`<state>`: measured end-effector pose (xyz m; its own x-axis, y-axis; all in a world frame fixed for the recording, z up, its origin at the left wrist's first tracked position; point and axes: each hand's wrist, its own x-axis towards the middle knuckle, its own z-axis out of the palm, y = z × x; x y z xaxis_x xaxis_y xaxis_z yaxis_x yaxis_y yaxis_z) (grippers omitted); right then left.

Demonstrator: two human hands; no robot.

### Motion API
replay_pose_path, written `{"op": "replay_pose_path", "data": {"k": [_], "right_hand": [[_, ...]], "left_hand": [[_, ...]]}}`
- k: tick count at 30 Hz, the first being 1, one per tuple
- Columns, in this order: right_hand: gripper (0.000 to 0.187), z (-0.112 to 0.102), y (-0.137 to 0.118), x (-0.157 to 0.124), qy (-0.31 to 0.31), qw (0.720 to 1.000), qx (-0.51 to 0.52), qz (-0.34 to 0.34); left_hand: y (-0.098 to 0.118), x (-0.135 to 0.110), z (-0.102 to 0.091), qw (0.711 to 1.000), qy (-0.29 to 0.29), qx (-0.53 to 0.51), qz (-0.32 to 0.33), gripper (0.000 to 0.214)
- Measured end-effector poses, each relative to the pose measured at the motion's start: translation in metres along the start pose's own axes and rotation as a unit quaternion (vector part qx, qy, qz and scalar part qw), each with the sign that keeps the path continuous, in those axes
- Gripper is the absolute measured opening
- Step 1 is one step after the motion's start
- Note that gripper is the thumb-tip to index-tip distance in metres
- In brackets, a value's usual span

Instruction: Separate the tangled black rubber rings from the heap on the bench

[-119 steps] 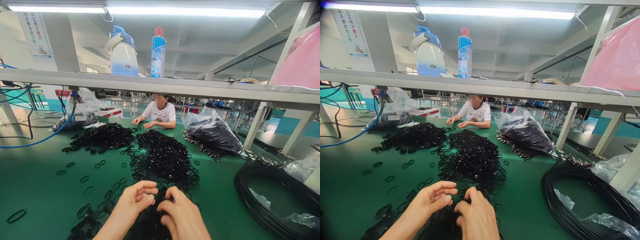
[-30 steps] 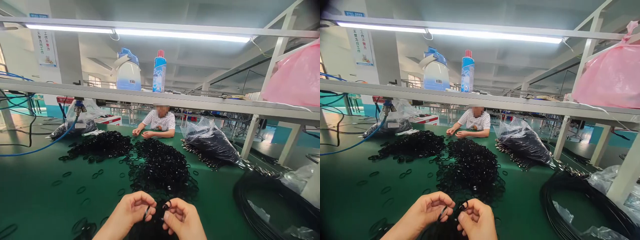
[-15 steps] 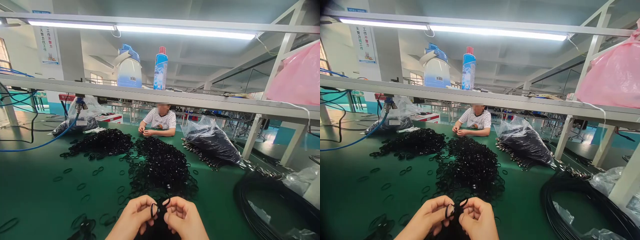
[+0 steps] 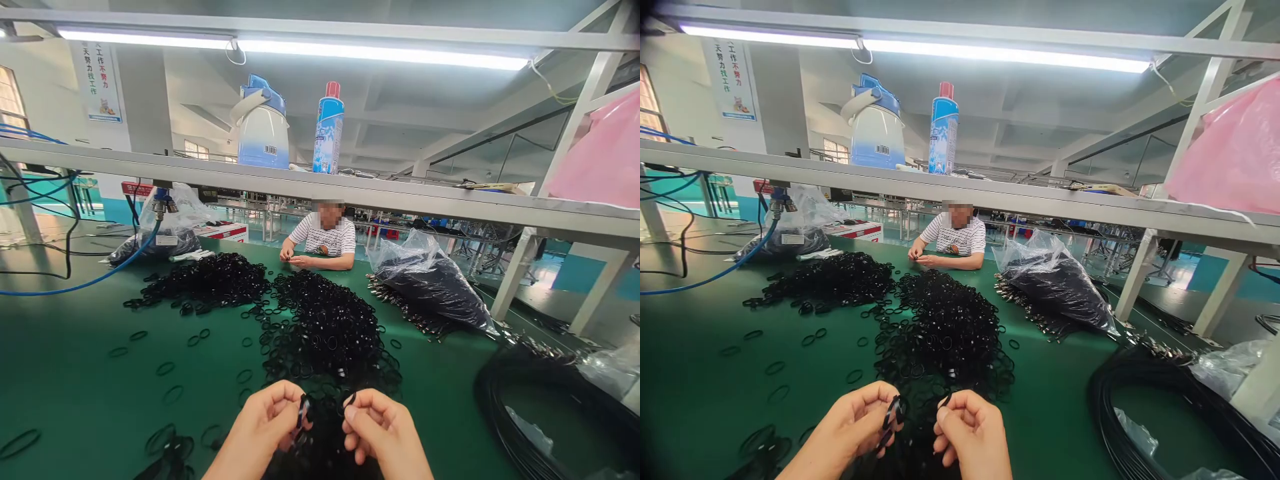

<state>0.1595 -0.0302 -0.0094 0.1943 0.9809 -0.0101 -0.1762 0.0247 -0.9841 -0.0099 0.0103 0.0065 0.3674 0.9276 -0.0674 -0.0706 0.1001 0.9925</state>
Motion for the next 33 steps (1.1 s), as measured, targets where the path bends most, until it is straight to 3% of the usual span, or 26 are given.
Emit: {"op": "replay_pose_path", "data": {"k": [8,14,18,21,27,33], "right_hand": [[0.022,0.001,0.004,0.000,-0.032,0.988,-0.145,-0.049],[0.007,0.004,-0.003,-0.007,0.012,0.952,-0.275,-0.136],[0.020,0.010,-0.003,-0.014,-0.011,0.933,-0.295,-0.207],[0.008,0.008,-0.003,-0.015,0.001,0.923,-0.330,-0.196],[0.012,-0.002,-0.003,-0.005,-0.024,0.957,-0.245,-0.155],[0.012,0.011,0.009,-0.011,-0.023,0.949,-0.255,-0.182]], "left_hand": [[-0.001,-0.001,0.004,1.000,-0.024,0.018,0.002,0.021],[0.000,-0.003,0.006,0.999,-0.028,0.024,0.002,0.021],[-0.003,-0.005,0.009,0.998,-0.050,0.031,0.017,0.022],[-0.003,-0.005,0.010,0.997,-0.052,0.044,0.021,0.019],[0.008,-0.002,0.001,1.000,0.002,0.006,-0.007,0.012],[0.005,-0.007,0.004,0.994,-0.079,0.073,0.026,0.013]]}}
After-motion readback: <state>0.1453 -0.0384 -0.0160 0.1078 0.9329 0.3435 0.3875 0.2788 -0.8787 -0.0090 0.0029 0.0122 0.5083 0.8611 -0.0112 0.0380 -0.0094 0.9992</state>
